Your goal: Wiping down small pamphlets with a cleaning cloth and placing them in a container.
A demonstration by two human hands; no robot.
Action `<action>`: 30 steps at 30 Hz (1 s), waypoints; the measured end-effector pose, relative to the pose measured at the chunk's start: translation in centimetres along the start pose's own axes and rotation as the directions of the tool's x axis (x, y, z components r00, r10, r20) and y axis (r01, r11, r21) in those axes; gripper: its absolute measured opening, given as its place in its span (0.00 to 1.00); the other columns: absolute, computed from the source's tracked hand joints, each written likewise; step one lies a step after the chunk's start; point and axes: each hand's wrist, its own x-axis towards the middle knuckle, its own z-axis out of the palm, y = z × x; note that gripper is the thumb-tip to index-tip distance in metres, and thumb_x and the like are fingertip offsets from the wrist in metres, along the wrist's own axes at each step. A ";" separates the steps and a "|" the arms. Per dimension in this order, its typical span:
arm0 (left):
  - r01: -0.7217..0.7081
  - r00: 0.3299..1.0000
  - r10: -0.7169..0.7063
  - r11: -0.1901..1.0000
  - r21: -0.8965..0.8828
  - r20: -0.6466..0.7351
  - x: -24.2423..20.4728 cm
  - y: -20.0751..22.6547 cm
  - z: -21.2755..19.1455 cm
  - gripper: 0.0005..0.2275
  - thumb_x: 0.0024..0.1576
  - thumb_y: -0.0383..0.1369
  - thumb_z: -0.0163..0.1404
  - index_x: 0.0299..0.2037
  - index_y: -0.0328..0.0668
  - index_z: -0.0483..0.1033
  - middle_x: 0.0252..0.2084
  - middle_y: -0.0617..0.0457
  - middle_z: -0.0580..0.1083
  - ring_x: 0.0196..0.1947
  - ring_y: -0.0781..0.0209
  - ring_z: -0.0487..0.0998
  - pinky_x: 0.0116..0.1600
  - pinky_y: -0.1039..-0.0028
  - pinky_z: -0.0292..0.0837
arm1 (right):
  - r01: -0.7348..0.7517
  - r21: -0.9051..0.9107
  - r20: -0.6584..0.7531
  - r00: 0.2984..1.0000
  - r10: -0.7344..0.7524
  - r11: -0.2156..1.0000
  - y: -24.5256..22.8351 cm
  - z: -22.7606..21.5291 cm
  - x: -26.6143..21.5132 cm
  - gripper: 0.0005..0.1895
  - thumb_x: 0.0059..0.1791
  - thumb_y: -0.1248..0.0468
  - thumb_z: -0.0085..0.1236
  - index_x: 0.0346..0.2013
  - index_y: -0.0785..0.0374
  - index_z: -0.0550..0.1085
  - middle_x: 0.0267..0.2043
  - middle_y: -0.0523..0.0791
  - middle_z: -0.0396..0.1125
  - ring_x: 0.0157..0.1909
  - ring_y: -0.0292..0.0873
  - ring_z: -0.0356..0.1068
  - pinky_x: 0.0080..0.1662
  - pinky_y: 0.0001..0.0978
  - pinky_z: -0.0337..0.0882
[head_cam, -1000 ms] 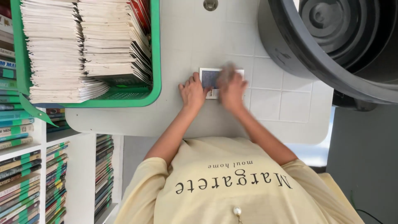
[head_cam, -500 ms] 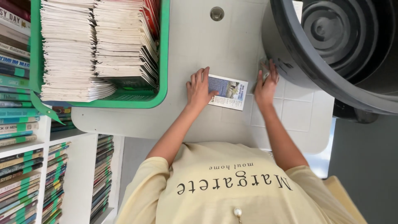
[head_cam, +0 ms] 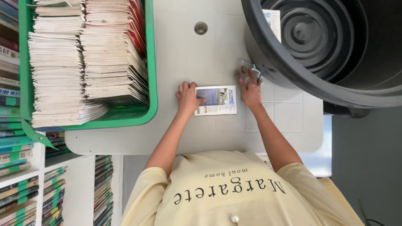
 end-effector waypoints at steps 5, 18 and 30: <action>0.017 0.988 -0.051 0.973 -0.229 -0.144 -3.5 0.9 -2.0 0.18 0.49 0.33 0.66 0.44 0.39 0.70 0.54 0.41 0.64 0.57 0.32 0.67 0.63 0.49 0.62 | -0.307 0.379 -0.196 0.895 0.400 0.873 -0.7 -0.3 -0.8 0.28 0.59 0.43 0.50 0.24 0.60 0.70 0.16 0.49 0.63 0.21 0.47 0.63 0.27 0.44 0.60; -0.450 0.783 0.213 0.842 -0.297 -0.584 -9.6 5.1 -6.4 0.05 0.61 0.24 0.55 0.43 0.46 0.80 0.38 0.55 0.79 0.42 0.55 0.83 0.45 0.69 0.80 | -0.199 0.599 -0.377 0.784 0.493 0.775 -7.2 -2.6 -4.1 0.24 0.60 0.45 0.46 0.28 0.58 0.70 0.24 0.48 0.67 0.27 0.40 0.63 0.36 0.35 0.63; -0.586 0.562 0.409 0.810 0.003 -0.719 -10.8 3.2 -6.8 0.03 0.60 0.23 0.56 0.40 0.42 0.81 0.35 0.56 0.79 0.37 0.57 0.82 0.42 0.69 0.81 | 0.298 0.086 -0.236 0.933 -0.271 0.951 -8.0 -1.0 -6.2 0.09 0.57 0.66 0.48 0.46 0.56 0.77 0.53 0.39 0.72 0.61 0.45 0.68 0.66 0.59 0.54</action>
